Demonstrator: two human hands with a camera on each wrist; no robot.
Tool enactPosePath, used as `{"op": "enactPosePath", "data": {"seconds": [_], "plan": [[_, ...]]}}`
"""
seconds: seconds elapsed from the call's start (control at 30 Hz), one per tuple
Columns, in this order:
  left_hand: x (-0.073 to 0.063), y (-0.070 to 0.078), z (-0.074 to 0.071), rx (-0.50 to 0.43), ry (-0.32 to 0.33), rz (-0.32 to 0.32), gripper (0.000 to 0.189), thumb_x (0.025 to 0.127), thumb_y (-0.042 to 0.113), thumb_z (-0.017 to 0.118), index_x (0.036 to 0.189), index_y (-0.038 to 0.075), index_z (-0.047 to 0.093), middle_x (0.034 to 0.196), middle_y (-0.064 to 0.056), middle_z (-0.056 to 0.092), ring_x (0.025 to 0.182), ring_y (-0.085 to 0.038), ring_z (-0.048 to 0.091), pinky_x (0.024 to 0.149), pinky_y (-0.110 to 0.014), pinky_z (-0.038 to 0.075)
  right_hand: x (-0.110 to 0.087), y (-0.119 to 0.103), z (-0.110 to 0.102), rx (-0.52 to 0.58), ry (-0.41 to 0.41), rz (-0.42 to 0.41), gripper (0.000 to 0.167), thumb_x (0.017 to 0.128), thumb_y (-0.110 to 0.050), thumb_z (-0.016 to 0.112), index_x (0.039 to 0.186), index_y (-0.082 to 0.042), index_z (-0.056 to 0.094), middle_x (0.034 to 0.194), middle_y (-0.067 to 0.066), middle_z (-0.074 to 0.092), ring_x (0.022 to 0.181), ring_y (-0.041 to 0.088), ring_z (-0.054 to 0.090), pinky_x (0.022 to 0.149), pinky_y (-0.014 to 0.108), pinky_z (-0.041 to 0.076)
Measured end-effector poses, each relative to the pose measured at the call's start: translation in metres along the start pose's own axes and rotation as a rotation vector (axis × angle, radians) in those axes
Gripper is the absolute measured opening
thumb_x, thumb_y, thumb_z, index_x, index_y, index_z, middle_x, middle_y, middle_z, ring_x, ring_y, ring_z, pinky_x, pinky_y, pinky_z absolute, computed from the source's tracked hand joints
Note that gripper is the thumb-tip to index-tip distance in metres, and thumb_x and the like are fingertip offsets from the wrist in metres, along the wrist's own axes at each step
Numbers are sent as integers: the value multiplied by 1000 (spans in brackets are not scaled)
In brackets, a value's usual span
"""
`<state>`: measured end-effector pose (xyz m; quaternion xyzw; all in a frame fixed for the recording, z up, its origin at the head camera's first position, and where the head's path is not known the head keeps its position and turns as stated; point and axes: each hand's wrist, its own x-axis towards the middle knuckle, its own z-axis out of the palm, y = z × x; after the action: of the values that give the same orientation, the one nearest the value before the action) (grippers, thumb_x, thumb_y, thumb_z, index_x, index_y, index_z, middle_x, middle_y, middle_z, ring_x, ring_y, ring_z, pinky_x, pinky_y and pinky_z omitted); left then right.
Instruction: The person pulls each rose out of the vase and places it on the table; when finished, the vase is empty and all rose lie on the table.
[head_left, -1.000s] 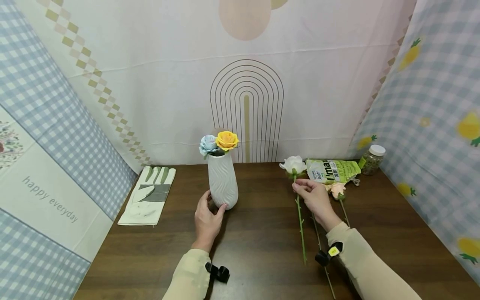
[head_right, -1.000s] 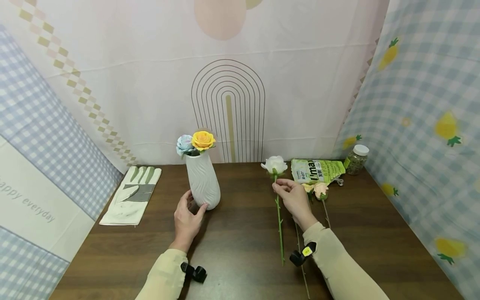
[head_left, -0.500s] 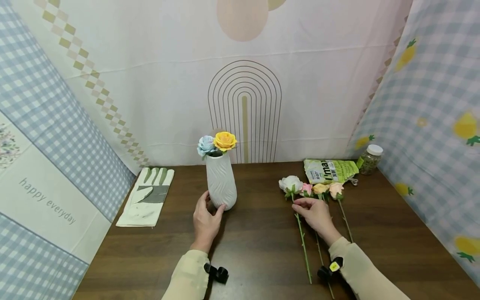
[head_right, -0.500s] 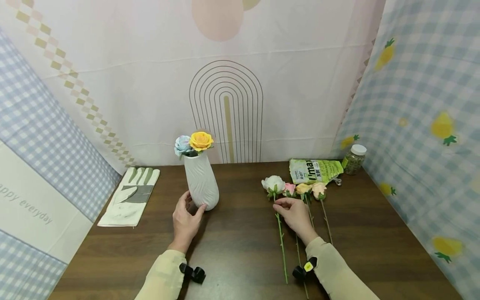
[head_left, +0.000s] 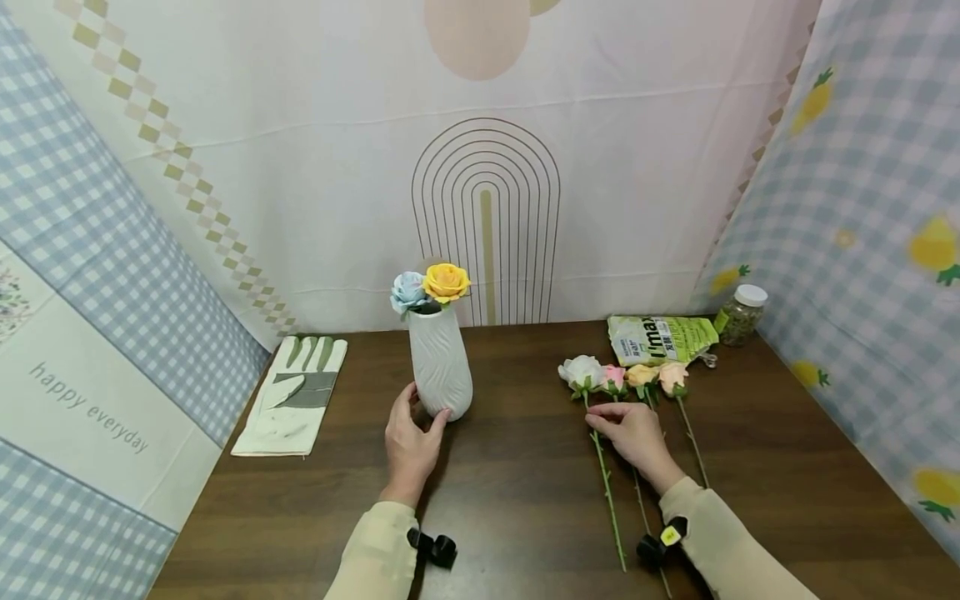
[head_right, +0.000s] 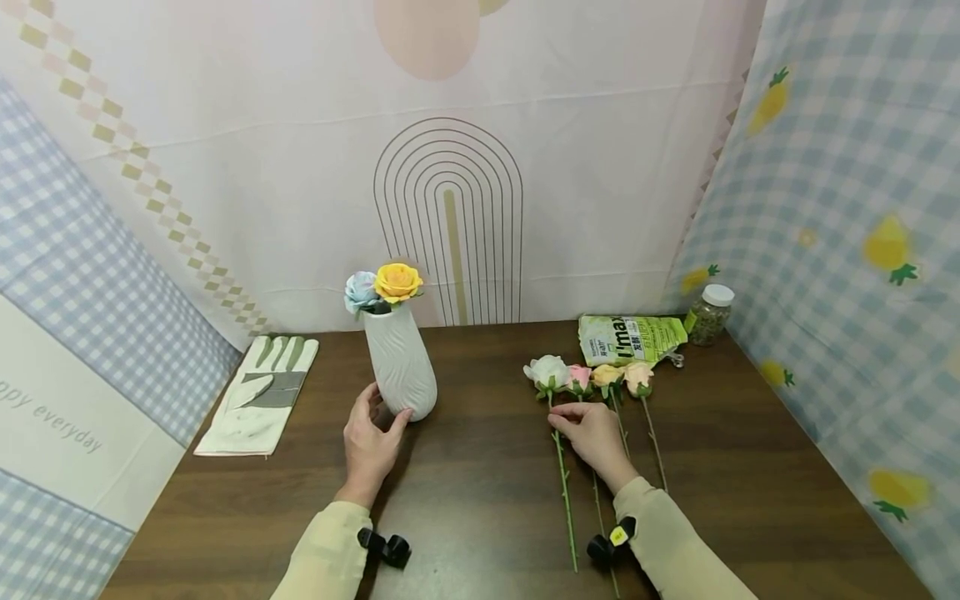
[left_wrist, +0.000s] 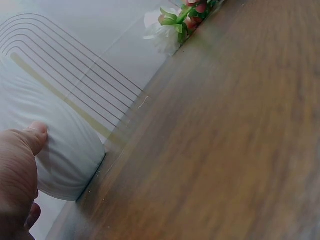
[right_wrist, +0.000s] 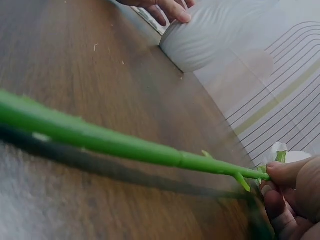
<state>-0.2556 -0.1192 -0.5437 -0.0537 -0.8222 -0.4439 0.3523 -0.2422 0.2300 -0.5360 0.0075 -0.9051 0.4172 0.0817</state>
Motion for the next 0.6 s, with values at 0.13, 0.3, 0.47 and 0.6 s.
{"op": "enactPosePath", "data": {"seconds": [0.13,0.3,0.47,0.6], "plan": [[0,0,0,5,0,5,66,73,19,85,129,3,54,116,-13,62,106,-33,61,86,-43,50,2,-1,0,-35,-8,-19,14,85,-27,75,95,-18,79,90,-3,74,88,18,67,69,32,48],[0,-1,0,4,-9,-4,65,74,18,85,129,3,53,116,-13,61,106,-33,60,87,-42,50,3,-2,-1,-66,5,-11,12,85,-25,74,95,-18,79,90,-2,74,87,19,67,68,32,46],[0,0,0,0,-17,-18,64,75,19,84,129,3,53,116,-13,61,107,-33,60,87,-43,50,4,-2,-1,-81,9,-12,12,85,-25,74,94,-19,79,91,-3,74,86,18,66,69,33,47],[0,1,-1,-1,-18,-22,64,75,18,84,129,3,53,116,-13,61,106,-34,60,87,-43,50,4,-2,-3,-83,8,-18,13,85,-26,75,95,-19,79,92,-2,74,84,17,65,67,32,45]]}}
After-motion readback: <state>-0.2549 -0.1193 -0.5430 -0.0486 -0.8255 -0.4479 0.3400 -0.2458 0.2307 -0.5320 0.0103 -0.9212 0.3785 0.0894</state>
